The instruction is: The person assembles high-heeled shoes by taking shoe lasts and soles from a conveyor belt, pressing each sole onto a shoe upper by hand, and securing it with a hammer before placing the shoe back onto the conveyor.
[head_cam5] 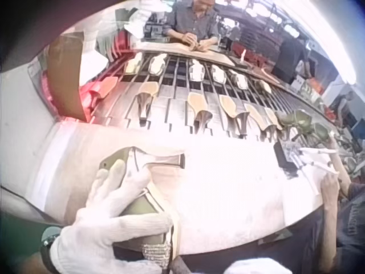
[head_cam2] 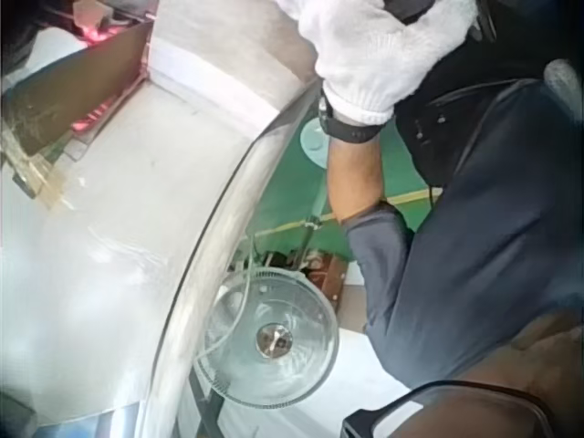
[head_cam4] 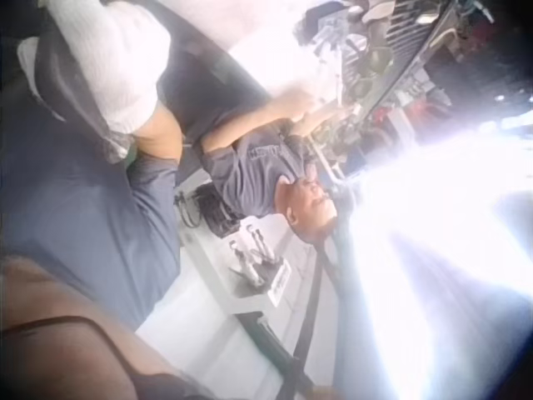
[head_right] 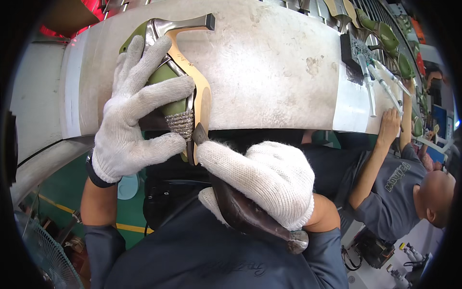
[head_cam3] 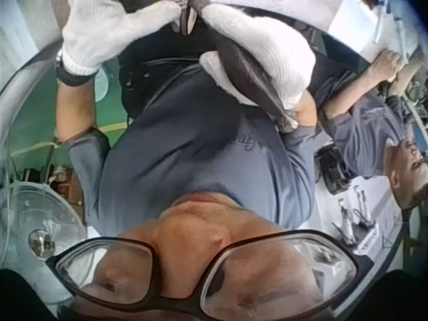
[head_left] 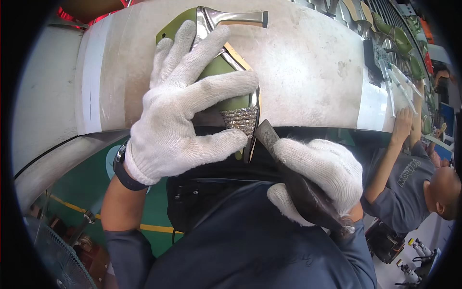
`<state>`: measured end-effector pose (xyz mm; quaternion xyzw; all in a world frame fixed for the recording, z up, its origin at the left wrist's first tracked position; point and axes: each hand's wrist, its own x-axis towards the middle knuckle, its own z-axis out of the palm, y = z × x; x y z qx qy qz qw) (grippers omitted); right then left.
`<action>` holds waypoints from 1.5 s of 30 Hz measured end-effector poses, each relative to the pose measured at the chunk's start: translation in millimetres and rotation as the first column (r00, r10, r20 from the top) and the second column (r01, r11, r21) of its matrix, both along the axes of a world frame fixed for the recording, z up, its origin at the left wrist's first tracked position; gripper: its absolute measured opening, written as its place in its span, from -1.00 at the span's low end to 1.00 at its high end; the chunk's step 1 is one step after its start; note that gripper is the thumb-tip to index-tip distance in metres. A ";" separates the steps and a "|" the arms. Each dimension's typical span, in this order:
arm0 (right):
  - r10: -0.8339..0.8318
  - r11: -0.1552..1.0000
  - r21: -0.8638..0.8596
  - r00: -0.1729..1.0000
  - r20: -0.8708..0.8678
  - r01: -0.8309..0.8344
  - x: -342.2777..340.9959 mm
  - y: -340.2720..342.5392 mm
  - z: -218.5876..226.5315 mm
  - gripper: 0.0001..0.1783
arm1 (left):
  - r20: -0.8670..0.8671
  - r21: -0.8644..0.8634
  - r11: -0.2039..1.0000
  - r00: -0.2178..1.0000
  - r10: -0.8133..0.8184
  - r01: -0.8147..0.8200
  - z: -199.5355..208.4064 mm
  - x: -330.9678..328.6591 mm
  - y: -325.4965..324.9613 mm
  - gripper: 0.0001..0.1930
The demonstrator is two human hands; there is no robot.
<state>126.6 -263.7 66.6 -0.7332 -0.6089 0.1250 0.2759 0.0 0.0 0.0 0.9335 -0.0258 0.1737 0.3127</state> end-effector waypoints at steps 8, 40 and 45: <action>0.018 0.998 0.061 0.999 -0.030 -0.016 4.0 14.1 4.3 -0.33 | -0.023 -0.020 0.999 0.999 0.048 -0.049 1.8 0.2 -2.0 -0.37; -0.247 0.946 0.092 0.873 -0.421 0.312 8.0 -34.4 -62.4 -0.52 | -0.218 -0.156 0.987 0.974 -0.069 0.035 9.8 8.2 -4.6 -0.27; -0.150 0.893 0.263 0.791 -0.594 0.366 -14.3 -24.0 -74.3 -0.36 | -0.243 -0.141 0.989 0.967 -0.074 0.041 19.5 7.2 1.9 -0.24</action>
